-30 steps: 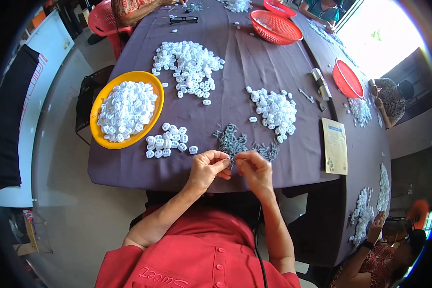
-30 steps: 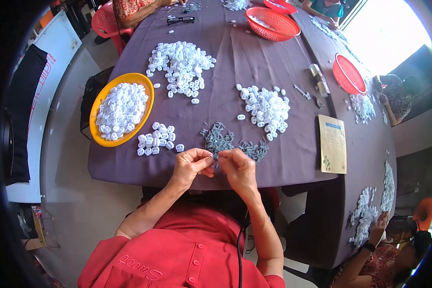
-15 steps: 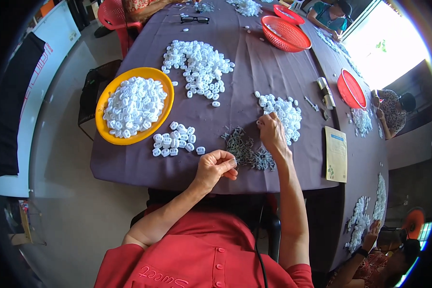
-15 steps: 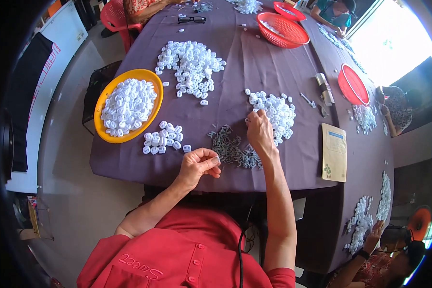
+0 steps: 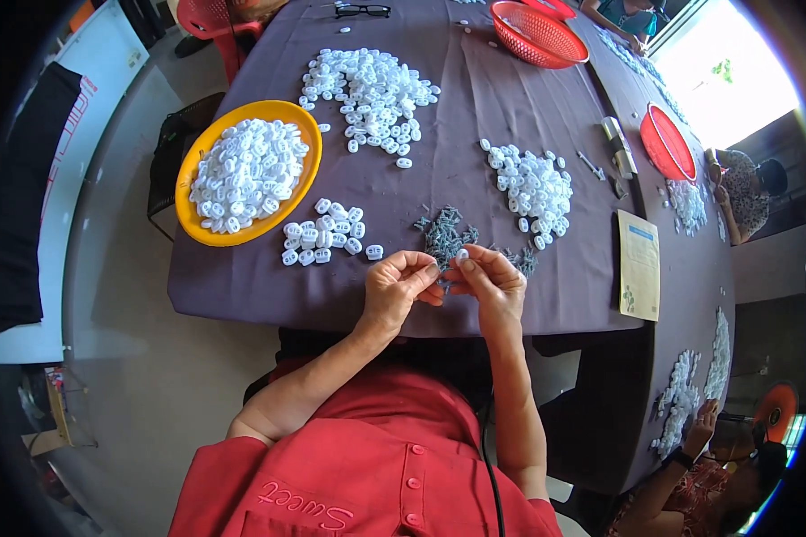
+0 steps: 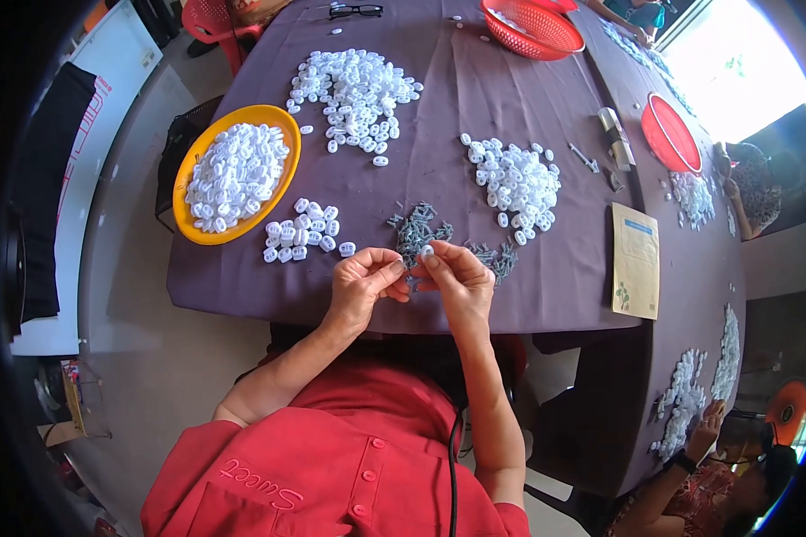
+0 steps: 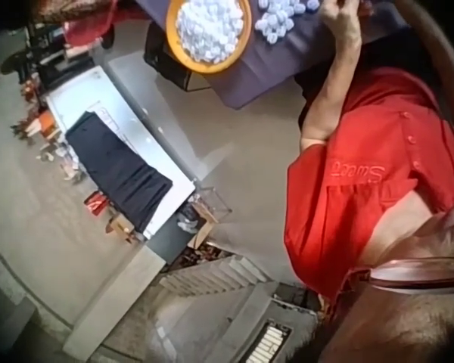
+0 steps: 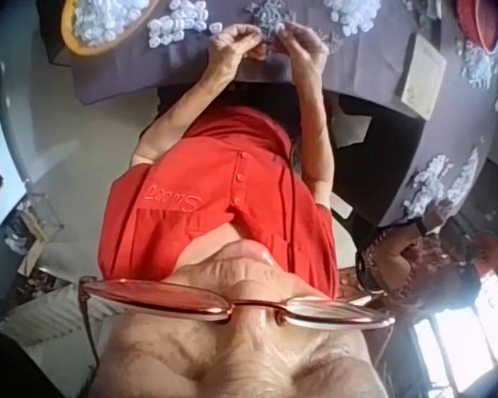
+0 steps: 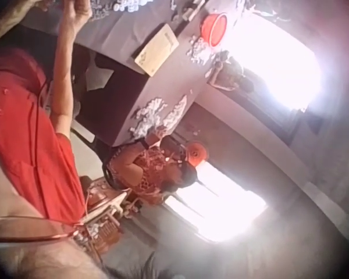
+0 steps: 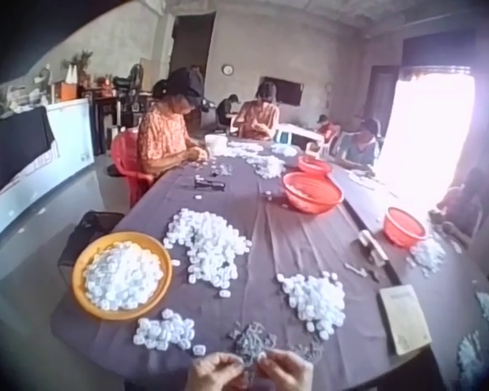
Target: The person assembles plastic components by inserting small pins into white plastic pieces by hand.
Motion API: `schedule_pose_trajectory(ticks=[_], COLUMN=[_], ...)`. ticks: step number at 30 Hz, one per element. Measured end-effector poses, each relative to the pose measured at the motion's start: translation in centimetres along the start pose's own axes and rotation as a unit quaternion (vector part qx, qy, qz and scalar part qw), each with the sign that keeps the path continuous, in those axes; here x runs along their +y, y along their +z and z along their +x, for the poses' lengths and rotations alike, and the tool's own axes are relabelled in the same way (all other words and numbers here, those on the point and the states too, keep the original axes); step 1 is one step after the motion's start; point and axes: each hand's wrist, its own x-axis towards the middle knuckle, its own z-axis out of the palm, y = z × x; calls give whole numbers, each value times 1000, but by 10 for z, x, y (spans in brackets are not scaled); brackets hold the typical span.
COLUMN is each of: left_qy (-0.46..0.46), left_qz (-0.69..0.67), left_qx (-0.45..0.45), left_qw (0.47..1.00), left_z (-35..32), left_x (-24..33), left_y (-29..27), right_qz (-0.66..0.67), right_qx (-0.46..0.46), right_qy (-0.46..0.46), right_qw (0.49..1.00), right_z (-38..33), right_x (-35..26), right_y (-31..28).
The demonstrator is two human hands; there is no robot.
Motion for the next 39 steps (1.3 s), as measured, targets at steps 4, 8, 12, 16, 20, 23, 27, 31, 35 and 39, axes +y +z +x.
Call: schedule_pose_trajectory(ticks=[4, 8, 12, 16, 20, 23, 27, 31, 35, 39], left_qy=[-1, 6, 3, 5, 4, 4, 4, 2, -40, -57], left_qz=[2, 9, 7, 15, 23, 26, 34, 28, 5, -2], left_qx=[-3, -5, -1, -8, -9, -8, -9, -18, -7, 10], left_qw=[1000, 1000, 1000, 1000, 1000, 1000, 999, 999, 999, 998], left_z=[0, -1, 0, 0, 0, 0, 0, 0, 0, 2], left_x=[0, -1, -1, 1, 2, 2, 1, 4, 9, 11], left_y=[0, 2, 1, 0, 2, 2, 2, 6, 6, 9], right_qz=[-4, 1, 2, -2, -19, -26, -44, -57, -88, -122], right_qx=[-13, -24, -22, -19, -22, -24, -29, -37, -25, -26], right_qy=[5, 7, 16, 16, 8, 6, -3, -15, -56, -78], right_qw=[1000, 1000, 1000, 1000, 1000, 999, 999, 998, 994, 989], right_z=[-1, -2, -3, -3, -3, -2, -3, -4, -7, -7], right_x=[-1, 2, 5, 4, 6, 8, 8, 10, 8, 10], right_y=[-1, -3, -1, 0, -1, -2, -2, -1, 5, 2])
